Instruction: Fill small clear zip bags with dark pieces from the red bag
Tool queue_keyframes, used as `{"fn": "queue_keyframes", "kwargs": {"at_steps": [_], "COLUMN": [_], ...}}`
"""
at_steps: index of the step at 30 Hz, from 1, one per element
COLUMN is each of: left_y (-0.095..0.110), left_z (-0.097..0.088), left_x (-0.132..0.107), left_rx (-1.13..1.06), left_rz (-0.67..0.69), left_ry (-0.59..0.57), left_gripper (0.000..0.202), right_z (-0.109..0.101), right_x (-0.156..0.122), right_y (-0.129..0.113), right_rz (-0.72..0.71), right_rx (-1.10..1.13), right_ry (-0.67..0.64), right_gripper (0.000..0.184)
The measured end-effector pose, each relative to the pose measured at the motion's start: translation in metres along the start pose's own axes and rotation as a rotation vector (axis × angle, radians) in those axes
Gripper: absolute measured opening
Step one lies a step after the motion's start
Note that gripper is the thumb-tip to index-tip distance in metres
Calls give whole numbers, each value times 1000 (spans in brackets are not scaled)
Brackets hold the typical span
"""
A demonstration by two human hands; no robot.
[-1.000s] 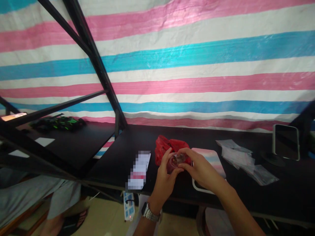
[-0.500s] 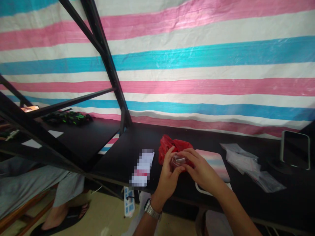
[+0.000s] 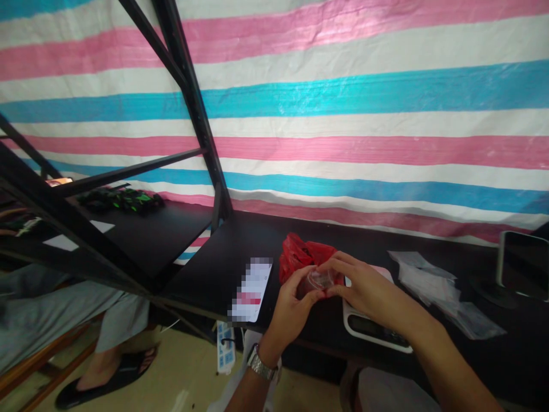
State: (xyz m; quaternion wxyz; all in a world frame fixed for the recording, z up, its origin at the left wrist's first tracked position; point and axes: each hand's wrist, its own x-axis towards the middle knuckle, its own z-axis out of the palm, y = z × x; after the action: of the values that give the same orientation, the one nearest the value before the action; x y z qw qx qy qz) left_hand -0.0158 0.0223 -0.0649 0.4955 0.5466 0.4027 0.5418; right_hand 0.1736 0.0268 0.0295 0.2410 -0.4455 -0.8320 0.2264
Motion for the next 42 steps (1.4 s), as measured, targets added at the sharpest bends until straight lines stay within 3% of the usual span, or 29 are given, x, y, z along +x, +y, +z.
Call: {"fn": "queue_keyframes", "kwargs": {"at_steps": [6,12,15,19,25,29,32,37,42], "left_y": [4,0,1,1,-8,-13,-12,-8,-7], "left_z": [-3,-6,-8,-12,-19,-24,-24,-17,-5], "left_x": [-4,-2,-1,-1,-1,-1,-2,-11,-27], "left_rx": [-2,-21,47,236,577,668,651,579,378], "left_rz": [20,62,105,218,224,235,242,139,-10], "left_ry": [32,43,86,130,129,232,312,474,481], "left_gripper": [47,46,42,31,28,29,31,38,40], "right_z": [-23,-24,-23,-10,22,23,22,25,21], "right_x": [17,21,22,29,40,41,44,54,59], "right_y": [-19,-30,-26,-4,19,20,19,18,20], "right_rz": [-34,-91,-92,-14,99,212,193,138,110], "right_rx": [28,74,91,157,-195,-589,-755,-654,-518], "right_ry": [-142,-98,-5,220,-37,-128,-145,-229,-328], "right_gripper": [34,30,29,45,37,46,43,50,37]}}
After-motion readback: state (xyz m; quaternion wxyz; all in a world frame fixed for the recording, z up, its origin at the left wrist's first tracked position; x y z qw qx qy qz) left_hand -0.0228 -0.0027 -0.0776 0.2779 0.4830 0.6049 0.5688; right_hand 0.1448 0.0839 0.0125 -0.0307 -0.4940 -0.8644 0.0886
